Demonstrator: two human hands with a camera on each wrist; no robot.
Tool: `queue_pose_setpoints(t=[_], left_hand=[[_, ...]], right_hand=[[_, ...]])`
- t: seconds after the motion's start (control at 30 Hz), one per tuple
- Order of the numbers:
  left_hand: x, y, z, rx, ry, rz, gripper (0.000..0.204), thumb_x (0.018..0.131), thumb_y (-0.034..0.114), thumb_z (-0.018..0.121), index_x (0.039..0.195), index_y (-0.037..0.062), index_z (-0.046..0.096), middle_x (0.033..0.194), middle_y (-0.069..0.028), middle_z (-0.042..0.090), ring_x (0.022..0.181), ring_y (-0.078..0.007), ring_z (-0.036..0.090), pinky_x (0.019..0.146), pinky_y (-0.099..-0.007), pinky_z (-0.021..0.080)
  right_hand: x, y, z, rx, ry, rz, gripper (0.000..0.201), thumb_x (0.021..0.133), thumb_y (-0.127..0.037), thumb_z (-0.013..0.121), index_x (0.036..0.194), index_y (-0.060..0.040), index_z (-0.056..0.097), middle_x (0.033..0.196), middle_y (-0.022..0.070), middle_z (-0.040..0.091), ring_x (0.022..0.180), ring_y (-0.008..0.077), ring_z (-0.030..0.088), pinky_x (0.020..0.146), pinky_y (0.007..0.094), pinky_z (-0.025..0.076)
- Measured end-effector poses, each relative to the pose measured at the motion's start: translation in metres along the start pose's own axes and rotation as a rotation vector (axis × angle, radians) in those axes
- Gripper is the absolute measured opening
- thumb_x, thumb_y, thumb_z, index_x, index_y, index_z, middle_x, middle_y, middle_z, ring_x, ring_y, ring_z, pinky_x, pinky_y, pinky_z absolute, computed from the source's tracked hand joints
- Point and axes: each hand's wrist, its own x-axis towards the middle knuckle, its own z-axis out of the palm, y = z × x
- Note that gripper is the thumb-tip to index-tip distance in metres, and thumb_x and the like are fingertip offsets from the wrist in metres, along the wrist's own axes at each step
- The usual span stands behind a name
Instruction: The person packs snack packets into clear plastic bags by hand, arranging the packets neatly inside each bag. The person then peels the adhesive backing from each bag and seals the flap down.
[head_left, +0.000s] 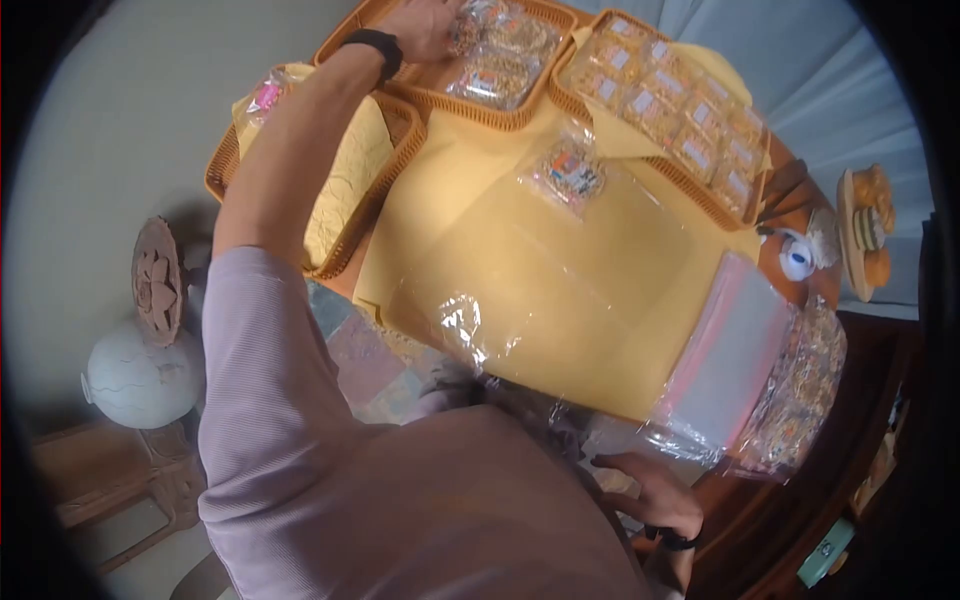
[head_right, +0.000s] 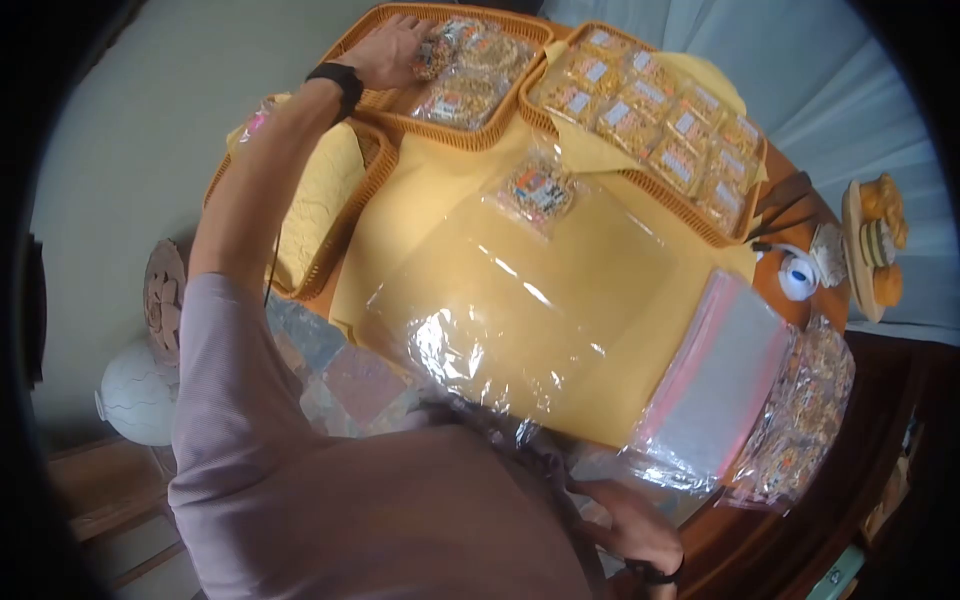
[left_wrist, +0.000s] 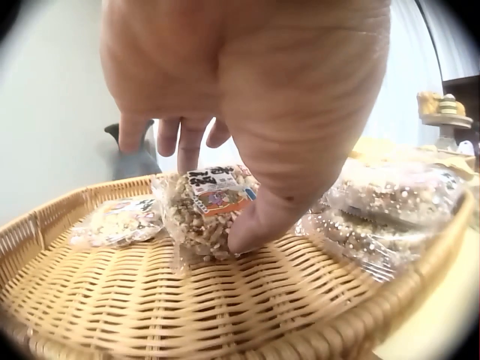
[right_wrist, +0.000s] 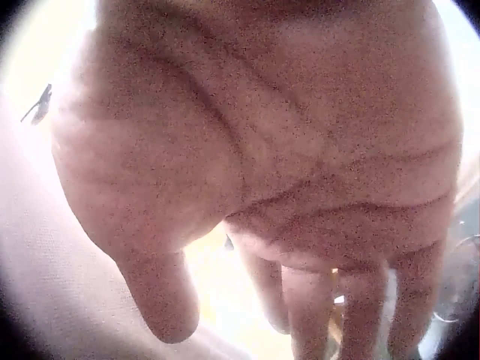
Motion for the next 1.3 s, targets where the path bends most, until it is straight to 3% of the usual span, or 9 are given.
queue_pose_setpoints(t=[0.1,0.13,0.17,0.4,0.53,0.6,0.73,0.9,1.3], left_hand=[[-0.006,-0.01,0.043,0.2,0.343,0.059,0.06,0.089,0.037,0.072,0.134,-0.0004,0.059,0.128,-0.0197,0.063,0.11,-0.04,0.063,0.11,-0.0505,0.045],[-0.014,0.003,-0.026,0.089,-0.15,0.29,0.046,0.091,0.037,0.066,0.125,0.0065,0.068,0.136,-0.0157,0.062,0.12,-0.0453,0.058,0.111,-0.049,0.043],[-0.017,0.003,-0.027,0.089,-0.155,0.294,0.046,0.091,0.037,0.066,0.125,0.0065,0.068,0.136,-0.0157,0.062,0.12,-0.0453,0.058,0.111,-0.049,0.043],[-0.043,-0.028,-0.026,0.159,0.333,0.202,0.04,0.085,0.027,0.07,0.113,0.0007,0.06,0.116,-0.0251,0.058,0.106,-0.0419,0.055,0.092,-0.0474,0.048],[-0.14,0.079,-0.18,-0.312,0.02,-0.157,0.062,0.078,0.028,0.078,0.126,-0.002,0.053,0.113,-0.0229,0.058,0.105,-0.0361,0.06,0.087,-0.0418,0.051],[-0.189,0.054,-0.158,-0.41,0.024,0.035,0.078,0.08,0.019,0.082,0.148,0.006,0.046,0.133,-0.0155,0.06,0.128,-0.0333,0.057,0.108,-0.0437,0.048],[-0.288,0.127,-0.197,-0.575,-0.175,0.079,0.074,0.07,0.005,0.079,0.138,0.0025,0.052,0.112,-0.0135,0.055,0.092,-0.0299,0.064,0.08,-0.0392,0.056],[-0.35,0.198,-0.193,-0.766,-0.526,-0.021,0.08,0.071,0.012,0.08,0.142,-0.004,0.047,0.124,-0.0192,0.056,0.099,-0.0333,0.069,0.086,-0.0419,0.058],[-0.349,0.242,-0.143,-0.746,-0.237,-0.11,0.076,0.073,0.022,0.08,0.137,-0.0068,0.055,0.124,-0.0223,0.058,0.113,-0.0386,0.062,0.097,-0.0418,0.053]], right_hand=[[0.016,-0.001,-0.001,-0.014,-0.036,-0.069,0.058,0.085,-0.021,0.08,0.137,-0.0048,0.061,0.127,0.0174,0.068,0.116,0.0375,0.064,0.097,0.0433,0.052],[0.024,-0.005,-0.003,0.019,-0.012,-0.145,0.057,0.085,-0.021,0.079,0.137,-0.0044,0.061,0.119,0.0183,0.069,0.109,0.0389,0.065,0.092,0.0449,0.052],[0.03,-0.011,-0.005,0.026,-0.013,-0.144,0.057,0.085,-0.021,0.079,0.137,-0.0044,0.061,0.119,0.0183,0.069,0.109,0.0389,0.065,0.092,0.0449,0.052],[0.074,-0.058,0.007,-0.323,0.226,-0.445,0.027,0.086,-0.019,0.077,0.106,-0.004,0.064,0.09,0.0123,0.062,0.085,0.0305,0.062,0.072,0.0419,0.05],[0.106,-0.072,0.026,-0.682,0.565,-0.543,0.024,0.086,-0.022,0.075,0.087,-0.0082,0.056,0.083,0.0078,0.05,0.083,0.0251,0.055,0.068,0.0382,0.048],[0.12,-0.069,0.032,-0.699,0.596,-0.523,0.024,0.087,-0.023,0.074,0.087,-0.0078,0.056,0.086,0.0082,0.05,0.087,0.0251,0.055,0.069,0.0378,0.048],[0.133,-0.059,0.037,-0.725,0.646,-0.458,0.02,0.086,-0.019,0.071,0.088,-0.0064,0.056,0.092,0.0092,0.051,0.092,0.0251,0.054,0.073,0.037,0.048],[0.137,-0.044,0.041,-0.804,0.707,-0.469,0.013,0.079,-0.01,0.068,0.084,-0.005,0.057,0.088,0.0094,0.052,0.091,0.0253,0.055,0.073,0.0374,0.048],[0.118,-0.057,0.024,-0.765,0.781,-0.529,0.009,0.078,-0.006,0.065,0.081,-0.0047,0.057,0.081,0.0104,0.052,0.087,0.0279,0.056,0.072,0.0396,0.049]])
